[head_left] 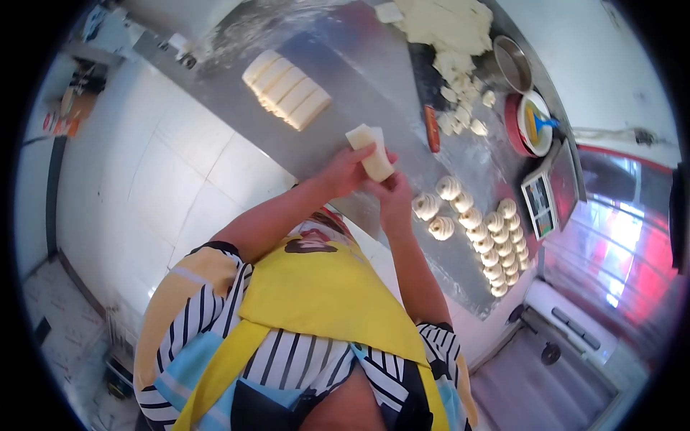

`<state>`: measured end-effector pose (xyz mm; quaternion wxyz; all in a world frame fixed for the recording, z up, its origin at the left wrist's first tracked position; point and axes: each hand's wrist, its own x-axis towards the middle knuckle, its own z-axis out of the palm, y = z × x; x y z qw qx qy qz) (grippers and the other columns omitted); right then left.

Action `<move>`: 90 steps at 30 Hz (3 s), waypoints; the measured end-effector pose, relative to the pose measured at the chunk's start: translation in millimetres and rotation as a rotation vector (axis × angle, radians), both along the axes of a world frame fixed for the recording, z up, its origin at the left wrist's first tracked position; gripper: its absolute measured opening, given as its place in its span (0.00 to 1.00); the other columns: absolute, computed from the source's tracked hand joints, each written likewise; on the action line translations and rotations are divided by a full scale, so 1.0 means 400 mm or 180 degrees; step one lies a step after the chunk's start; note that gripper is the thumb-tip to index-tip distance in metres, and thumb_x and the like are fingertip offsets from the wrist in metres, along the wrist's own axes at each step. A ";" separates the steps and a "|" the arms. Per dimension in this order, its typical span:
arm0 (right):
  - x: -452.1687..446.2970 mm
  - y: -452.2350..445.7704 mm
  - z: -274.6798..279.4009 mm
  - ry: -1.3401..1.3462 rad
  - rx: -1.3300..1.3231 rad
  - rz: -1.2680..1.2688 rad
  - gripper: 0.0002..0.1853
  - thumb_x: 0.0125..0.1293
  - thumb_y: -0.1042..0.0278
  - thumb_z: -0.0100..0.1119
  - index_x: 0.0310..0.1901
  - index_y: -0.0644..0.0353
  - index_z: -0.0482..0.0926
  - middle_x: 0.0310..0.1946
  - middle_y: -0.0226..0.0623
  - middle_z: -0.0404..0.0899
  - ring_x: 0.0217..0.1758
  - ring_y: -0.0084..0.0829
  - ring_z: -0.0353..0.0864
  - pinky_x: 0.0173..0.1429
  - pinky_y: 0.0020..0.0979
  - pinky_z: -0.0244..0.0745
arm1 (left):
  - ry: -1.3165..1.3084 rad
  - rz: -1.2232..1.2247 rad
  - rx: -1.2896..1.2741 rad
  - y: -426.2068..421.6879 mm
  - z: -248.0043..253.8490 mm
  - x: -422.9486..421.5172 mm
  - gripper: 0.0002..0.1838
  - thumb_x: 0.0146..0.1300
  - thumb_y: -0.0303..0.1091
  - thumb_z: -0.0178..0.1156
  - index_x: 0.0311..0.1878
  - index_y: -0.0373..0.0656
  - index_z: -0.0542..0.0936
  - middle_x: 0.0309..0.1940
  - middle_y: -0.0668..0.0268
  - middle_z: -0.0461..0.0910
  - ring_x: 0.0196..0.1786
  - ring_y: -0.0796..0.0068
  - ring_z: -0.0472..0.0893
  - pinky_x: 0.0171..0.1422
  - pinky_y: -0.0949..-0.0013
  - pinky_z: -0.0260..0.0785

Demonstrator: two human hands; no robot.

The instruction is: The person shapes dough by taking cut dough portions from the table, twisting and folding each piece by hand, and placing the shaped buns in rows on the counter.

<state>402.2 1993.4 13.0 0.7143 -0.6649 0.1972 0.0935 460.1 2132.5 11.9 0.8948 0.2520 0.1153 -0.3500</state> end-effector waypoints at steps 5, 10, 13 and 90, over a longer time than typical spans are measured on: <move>-0.055 -0.168 0.138 0.0232 0.0188 0.0287 0.28 0.48 0.74 0.69 0.54 0.61 0.71 0.49 0.38 0.75 0.53 0.29 0.75 0.54 0.31 0.73 | -0.1206 -0.1346 0.0084 0.014 0.024 -0.006 0.35 0.64 0.65 0.41 0.52 0.37 0.71 0.38 0.56 0.77 0.42 0.66 0.78 0.51 0.63 0.69; -0.017 -0.183 0.233 -0.0010 0.0400 0.1320 0.33 0.46 0.74 0.69 0.58 0.56 0.70 0.50 0.35 0.74 0.55 0.31 0.73 0.55 0.31 0.71 | -0.1329 -0.2489 -0.0337 0.005 0.084 -0.023 0.45 0.60 0.73 0.31 0.50 0.35 0.71 0.33 0.58 0.78 0.30 0.70 0.79 0.39 0.68 0.74; -0.015 -0.173 0.255 -0.0130 -0.0263 0.1865 0.27 0.47 0.73 0.68 0.53 0.58 0.74 0.47 0.34 0.76 0.51 0.29 0.75 0.51 0.29 0.72 | -0.1442 -0.2673 -0.0444 0.008 0.097 -0.030 0.44 0.61 0.72 0.30 0.50 0.35 0.71 0.30 0.57 0.78 0.27 0.71 0.78 0.35 0.69 0.74; -0.017 -0.118 -0.038 0.1143 0.1371 -0.0546 0.13 0.59 0.67 0.62 0.44 0.61 0.77 0.32 0.35 0.79 0.28 0.24 0.79 0.27 0.23 0.74 | -0.3834 -0.0461 0.3388 -0.055 -0.041 -0.107 0.14 0.50 0.23 0.60 0.43 0.39 0.76 0.42 0.59 0.73 0.38 0.67 0.75 0.43 0.70 0.69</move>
